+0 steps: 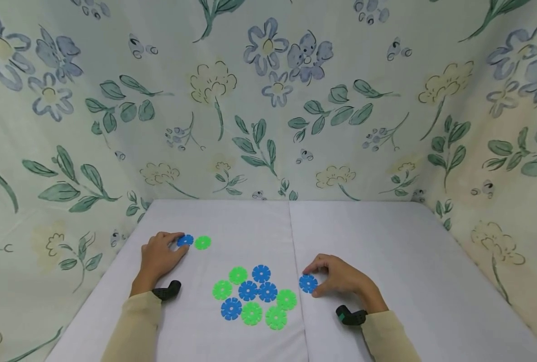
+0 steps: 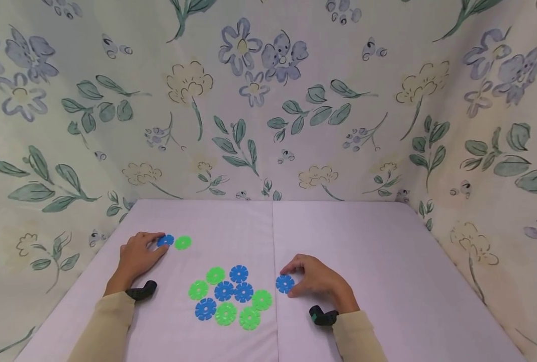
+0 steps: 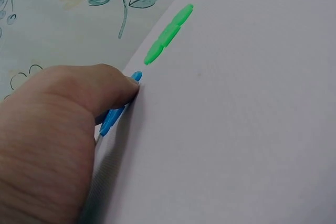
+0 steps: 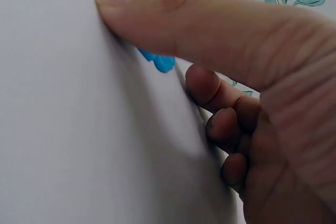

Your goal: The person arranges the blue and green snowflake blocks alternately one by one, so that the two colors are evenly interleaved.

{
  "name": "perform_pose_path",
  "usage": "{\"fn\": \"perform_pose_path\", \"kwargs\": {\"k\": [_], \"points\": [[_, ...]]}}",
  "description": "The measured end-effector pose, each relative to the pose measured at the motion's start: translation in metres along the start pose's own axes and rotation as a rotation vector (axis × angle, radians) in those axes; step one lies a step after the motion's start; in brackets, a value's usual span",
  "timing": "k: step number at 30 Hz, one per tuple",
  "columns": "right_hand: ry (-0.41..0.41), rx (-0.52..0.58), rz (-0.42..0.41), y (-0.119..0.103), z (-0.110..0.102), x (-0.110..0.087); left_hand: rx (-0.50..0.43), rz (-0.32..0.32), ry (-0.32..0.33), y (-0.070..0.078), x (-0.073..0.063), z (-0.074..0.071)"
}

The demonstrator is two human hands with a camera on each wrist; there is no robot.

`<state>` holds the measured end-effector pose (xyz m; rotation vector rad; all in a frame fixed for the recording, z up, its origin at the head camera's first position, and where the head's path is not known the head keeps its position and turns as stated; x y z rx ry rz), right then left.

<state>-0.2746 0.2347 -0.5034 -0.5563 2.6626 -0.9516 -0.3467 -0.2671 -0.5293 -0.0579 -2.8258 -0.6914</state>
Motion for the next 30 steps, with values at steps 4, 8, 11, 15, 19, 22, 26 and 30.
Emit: {"fn": "perform_pose_path", "kwargs": {"k": [4, 8, 11, 15, 19, 22, 26, 30], "points": [[0.0, -0.013, -0.005, -0.002, -0.0014, -0.0002, -0.003, 0.002, -0.004, 0.0003, 0.0007, -0.0013], [0.008, -0.039, -0.026, -0.0027, -0.0022, -0.0006, -0.007, -0.001, -0.012, 0.0005, 0.0009, -0.0015], [0.012, -0.046, -0.05, -0.0039, -0.0028, -0.0012, -0.007, -0.002, -0.012, 0.001, 0.0013, -0.0016], [0.012, -0.044, -0.08, -0.0063, -0.003, -0.0026, -0.01, -0.003, -0.016, 0.0026, 0.0014, -0.0024], [0.029, -0.075, -0.114, -0.0077, -0.0009, -0.003, -0.008, -0.008, -0.021, 0.003, 0.0012, -0.0029], [0.062, -0.118, -0.131, -0.0089, 0.0012, -0.0026, -0.006, -0.003, -0.015, 0.0029, 0.0014, -0.0032], [0.102, -0.184, -0.12, -0.0094, 0.0036, -0.0014, -0.006, 0.001, -0.015, 0.0025, 0.0007, -0.0035], [0.117, -0.204, -0.095, -0.0092, 0.0046, -0.0004, -0.008, 0.0, -0.02, 0.0014, 0.0007, -0.003]]}}
Point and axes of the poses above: each hand's wrist, its own x-axis towards the middle knuckle, its own z-axis out of the palm, y = z × x, the point moved 3 cm from there along x, towards the middle knuckle, and after that the axes turned 2 degrees about -x, right-handed, at the moved point
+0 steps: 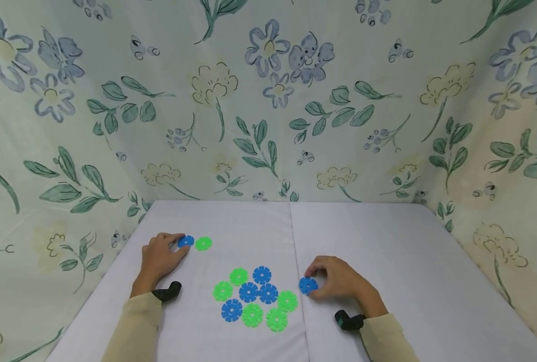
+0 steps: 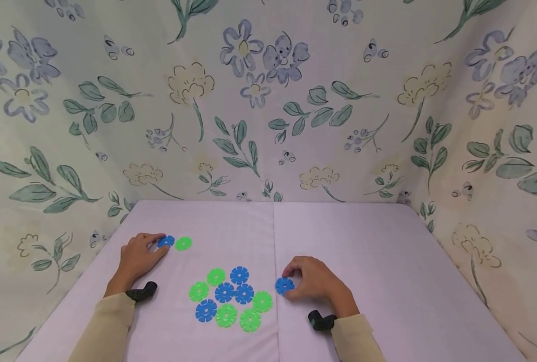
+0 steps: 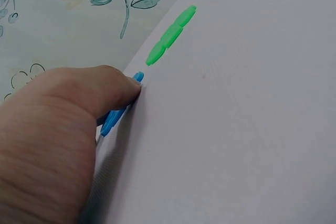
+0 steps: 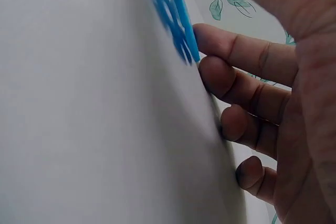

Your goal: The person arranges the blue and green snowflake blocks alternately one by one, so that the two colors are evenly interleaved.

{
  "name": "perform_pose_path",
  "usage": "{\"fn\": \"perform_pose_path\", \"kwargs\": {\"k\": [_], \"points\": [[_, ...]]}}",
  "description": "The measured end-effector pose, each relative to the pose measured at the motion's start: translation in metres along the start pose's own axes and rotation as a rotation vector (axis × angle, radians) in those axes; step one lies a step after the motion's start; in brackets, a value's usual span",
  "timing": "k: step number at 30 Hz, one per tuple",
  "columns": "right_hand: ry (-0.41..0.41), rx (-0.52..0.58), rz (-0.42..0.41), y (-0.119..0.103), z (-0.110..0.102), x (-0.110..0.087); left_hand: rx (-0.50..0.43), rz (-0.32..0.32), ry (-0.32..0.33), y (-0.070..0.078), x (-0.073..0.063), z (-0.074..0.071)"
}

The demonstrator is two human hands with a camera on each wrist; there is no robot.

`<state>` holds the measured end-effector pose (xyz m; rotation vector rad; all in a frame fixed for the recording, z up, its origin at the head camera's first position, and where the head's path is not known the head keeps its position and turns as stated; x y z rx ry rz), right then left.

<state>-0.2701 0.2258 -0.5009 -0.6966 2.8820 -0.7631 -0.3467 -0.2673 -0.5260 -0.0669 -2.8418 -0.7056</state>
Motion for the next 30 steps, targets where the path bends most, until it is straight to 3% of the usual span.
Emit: {"fn": "perform_pose_path", "kwargs": {"k": [10, 16, 30], "points": [[0.01, 0.083, -0.011, 0.0, 0.0, 0.001, -0.005, -0.004, 0.007, -0.003, -0.001, 0.001], [0.062, 0.132, -0.032, 0.001, -0.004, 0.0, -0.006, -0.004, 0.008, -0.002, 0.001, 0.002], [0.357, 0.028, -0.214, -0.012, -0.015, 0.006, -0.01, -0.008, 0.013, 0.0, -0.001, 0.0]]}}
Point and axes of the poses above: each hand's wrist, its own x-axis towards the middle knuckle, its own z-axis out of the palm, y = z × x, the point moved 3 cm from there along x, towards the middle knuckle, and after that the axes turned 2 degrees about -x, right-handed, at the moved point
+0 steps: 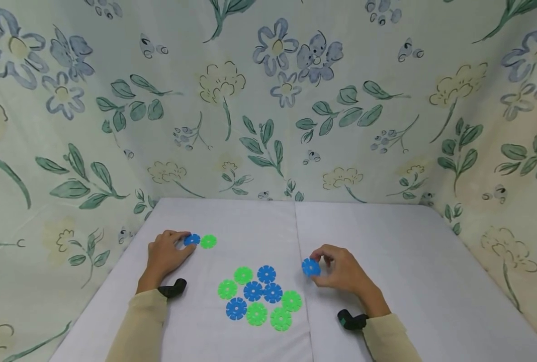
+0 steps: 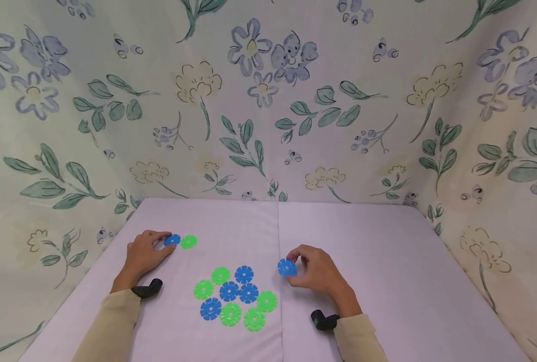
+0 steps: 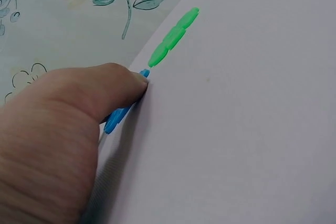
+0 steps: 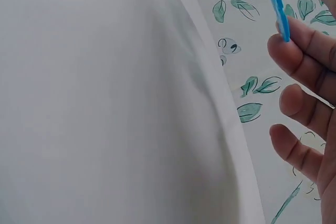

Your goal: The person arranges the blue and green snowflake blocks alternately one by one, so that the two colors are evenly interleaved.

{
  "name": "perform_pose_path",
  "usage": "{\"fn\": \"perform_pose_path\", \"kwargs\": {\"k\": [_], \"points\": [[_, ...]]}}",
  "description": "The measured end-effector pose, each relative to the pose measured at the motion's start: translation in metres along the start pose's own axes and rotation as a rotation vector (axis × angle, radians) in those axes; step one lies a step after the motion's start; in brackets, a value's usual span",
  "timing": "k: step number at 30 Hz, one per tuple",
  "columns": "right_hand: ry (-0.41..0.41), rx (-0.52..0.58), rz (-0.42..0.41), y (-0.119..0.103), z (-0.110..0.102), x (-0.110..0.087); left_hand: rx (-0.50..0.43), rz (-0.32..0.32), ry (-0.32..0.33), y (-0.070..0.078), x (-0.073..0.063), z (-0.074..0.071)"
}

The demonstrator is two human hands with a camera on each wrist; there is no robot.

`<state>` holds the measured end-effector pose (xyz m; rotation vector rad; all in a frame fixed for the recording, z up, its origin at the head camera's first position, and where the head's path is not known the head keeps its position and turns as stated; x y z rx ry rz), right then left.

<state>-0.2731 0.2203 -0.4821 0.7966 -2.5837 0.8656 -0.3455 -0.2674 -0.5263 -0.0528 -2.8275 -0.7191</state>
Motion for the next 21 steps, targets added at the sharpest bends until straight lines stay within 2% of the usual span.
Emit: {"fn": "perform_pose_path", "kwargs": {"k": [7, 15, 21], "points": [[0.099, -0.012, -0.043, -0.01, 0.0, 0.017, -0.009, 0.005, 0.01, -0.004, 0.0, 0.001], [0.141, -0.016, -0.064, -0.02, 0.002, 0.045, -0.016, 0.007, 0.012, -0.002, 0.001, 0.0], [0.198, -0.013, -0.098, -0.023, 0.004, 0.056, -0.01, 0.008, 0.009, 0.0, 0.0, -0.001]]}}
Point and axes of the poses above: each hand's wrist, its own x-axis towards the middle knuckle, its own z-axis out of the palm, y = z × x, the point moved 3 cm from there along x, towards the middle knuckle, and after that the axes turned 2 degrees about -x, right-handed, at the moved point
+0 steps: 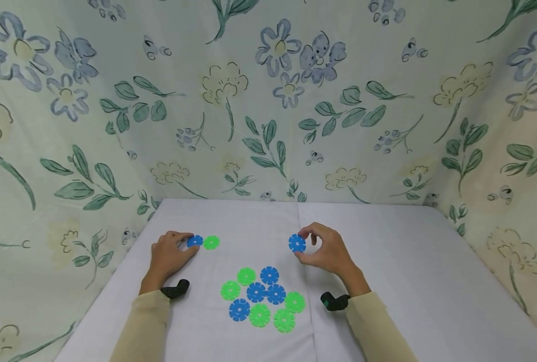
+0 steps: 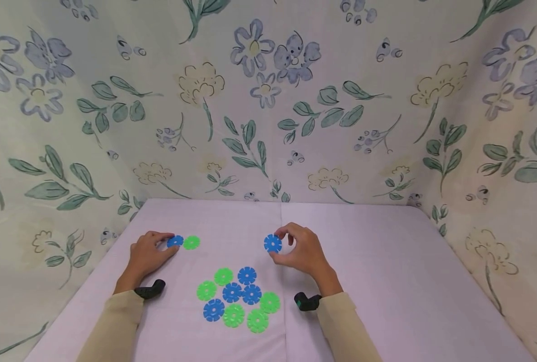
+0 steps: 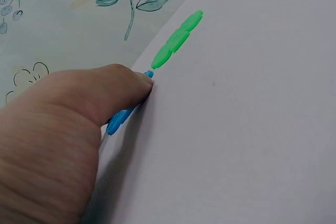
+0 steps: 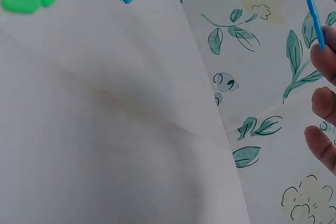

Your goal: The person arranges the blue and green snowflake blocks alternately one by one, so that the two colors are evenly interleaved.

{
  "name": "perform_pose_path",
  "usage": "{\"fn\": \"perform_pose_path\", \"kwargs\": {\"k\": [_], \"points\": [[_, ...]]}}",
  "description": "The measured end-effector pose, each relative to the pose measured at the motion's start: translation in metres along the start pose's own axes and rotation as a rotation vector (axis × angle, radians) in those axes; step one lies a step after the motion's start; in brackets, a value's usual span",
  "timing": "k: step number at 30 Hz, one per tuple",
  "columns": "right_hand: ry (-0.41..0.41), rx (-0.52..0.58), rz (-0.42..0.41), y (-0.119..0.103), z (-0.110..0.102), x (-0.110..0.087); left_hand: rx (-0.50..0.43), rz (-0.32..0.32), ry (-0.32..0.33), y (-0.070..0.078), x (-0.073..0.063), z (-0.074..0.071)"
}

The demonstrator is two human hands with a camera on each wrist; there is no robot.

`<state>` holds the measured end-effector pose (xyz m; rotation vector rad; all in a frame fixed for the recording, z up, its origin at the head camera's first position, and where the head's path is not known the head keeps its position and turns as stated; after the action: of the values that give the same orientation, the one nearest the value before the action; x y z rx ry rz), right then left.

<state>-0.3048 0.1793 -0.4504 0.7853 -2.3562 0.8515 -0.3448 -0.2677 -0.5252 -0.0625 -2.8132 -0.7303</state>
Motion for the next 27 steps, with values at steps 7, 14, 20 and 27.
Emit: {"fn": "perform_pose_path", "kwargs": {"k": [7, 14, 20, 27], "points": [[0.047, 0.022, -0.015, -0.004, 0.005, 0.009, 0.008, -0.003, -0.003, 0.0, 0.0, -0.001], [0.024, 0.141, -0.013, -0.014, 0.019, 0.034, 0.002, -0.002, -0.006, 0.0, -0.001, -0.001], [-0.015, 0.145, 0.042, -0.02, 0.04, 0.055, 0.007, -0.003, -0.002, 0.0, -0.001, -0.001], [-0.045, 0.17, 0.089, -0.034, 0.066, 0.07, -0.003, -0.003, 0.007, 0.002, 0.0, 0.0]]}}
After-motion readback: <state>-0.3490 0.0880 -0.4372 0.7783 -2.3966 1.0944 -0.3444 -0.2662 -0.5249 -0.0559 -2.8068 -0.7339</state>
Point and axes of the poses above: each hand's wrist, its own x-axis towards the middle knuckle, its own z-axis out of the palm, y = z × x, the point moved 3 cm from there along x, towards the middle knuckle, and after that the axes turned 2 degrees about -x, right-handed, at the moved point
